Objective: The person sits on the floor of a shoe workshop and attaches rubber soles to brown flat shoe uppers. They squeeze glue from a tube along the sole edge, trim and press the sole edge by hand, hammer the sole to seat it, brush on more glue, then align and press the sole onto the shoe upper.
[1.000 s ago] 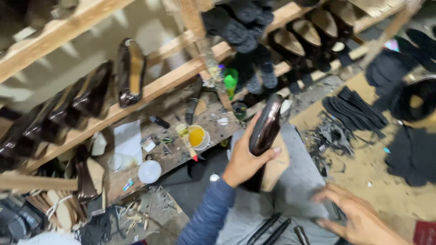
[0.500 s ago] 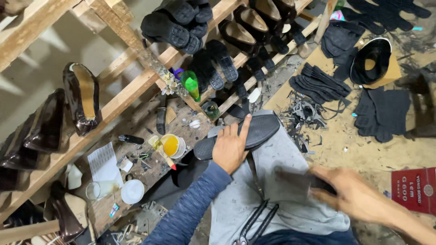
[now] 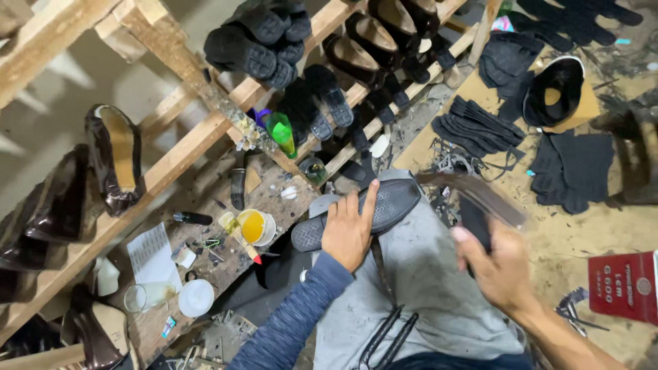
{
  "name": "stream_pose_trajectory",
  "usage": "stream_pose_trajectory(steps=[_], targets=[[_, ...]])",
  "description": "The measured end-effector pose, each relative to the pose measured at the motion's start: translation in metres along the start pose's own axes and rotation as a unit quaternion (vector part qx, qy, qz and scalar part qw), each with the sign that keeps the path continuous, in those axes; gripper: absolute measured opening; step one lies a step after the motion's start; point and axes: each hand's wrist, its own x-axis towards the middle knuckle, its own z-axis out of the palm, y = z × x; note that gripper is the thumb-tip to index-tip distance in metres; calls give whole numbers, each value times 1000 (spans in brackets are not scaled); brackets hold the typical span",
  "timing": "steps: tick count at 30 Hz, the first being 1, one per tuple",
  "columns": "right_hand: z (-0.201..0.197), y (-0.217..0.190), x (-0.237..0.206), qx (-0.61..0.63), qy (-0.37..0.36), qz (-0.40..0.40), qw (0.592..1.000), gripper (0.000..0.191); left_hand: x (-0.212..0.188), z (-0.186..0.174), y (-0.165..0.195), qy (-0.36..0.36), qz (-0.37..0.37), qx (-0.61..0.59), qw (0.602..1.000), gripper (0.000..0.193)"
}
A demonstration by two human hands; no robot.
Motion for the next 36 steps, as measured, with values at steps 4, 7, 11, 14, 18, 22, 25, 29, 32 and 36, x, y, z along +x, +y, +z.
stream_pose_trajectory(steps=[4, 7, 11, 14, 18, 22, 25, 29, 32, 36], targets=[[9, -3, -4, 422, 35, -258, 869, 38, -6, 0, 6, -4, -21, 30, 999, 77], [29, -6, 15, -132, 0, -231, 964, 24, -8, 0, 5, -15, -14, 75, 997, 75], [23, 0, 13, -67, -12, 0, 998, 21, -9, 6, 9, -35, -15, 86, 996, 75], [25, 10, -5, 40, 30, -236, 970, 31, -7, 4, 12, 19, -33, 59, 998, 71], [54, 25, -1, -96, -35, -142, 985, 31, 1, -18, 7, -12, -58, 32, 998, 78], [54, 30, 1, -92, -47, 32, 994, 24, -31, -41, 10, 156, -117, -109, 975, 69], [51, 18, 7, -92, -51, 33, 994, 26, -62, -23, 8, 322, -324, -273, 846, 44], [51, -29, 15, -128, -59, 17, 990, 27, -72, 39, -13, 332, -443, -574, 604, 28], [33, -71, 12, -86, -7, -67, 994, 26, -65, 77, -35, 387, -375, -587, 604, 24], [46, -79, -5, 445, 12, -287, 848, 36, -62, 98, -49, 390, -402, -594, 578, 25]])
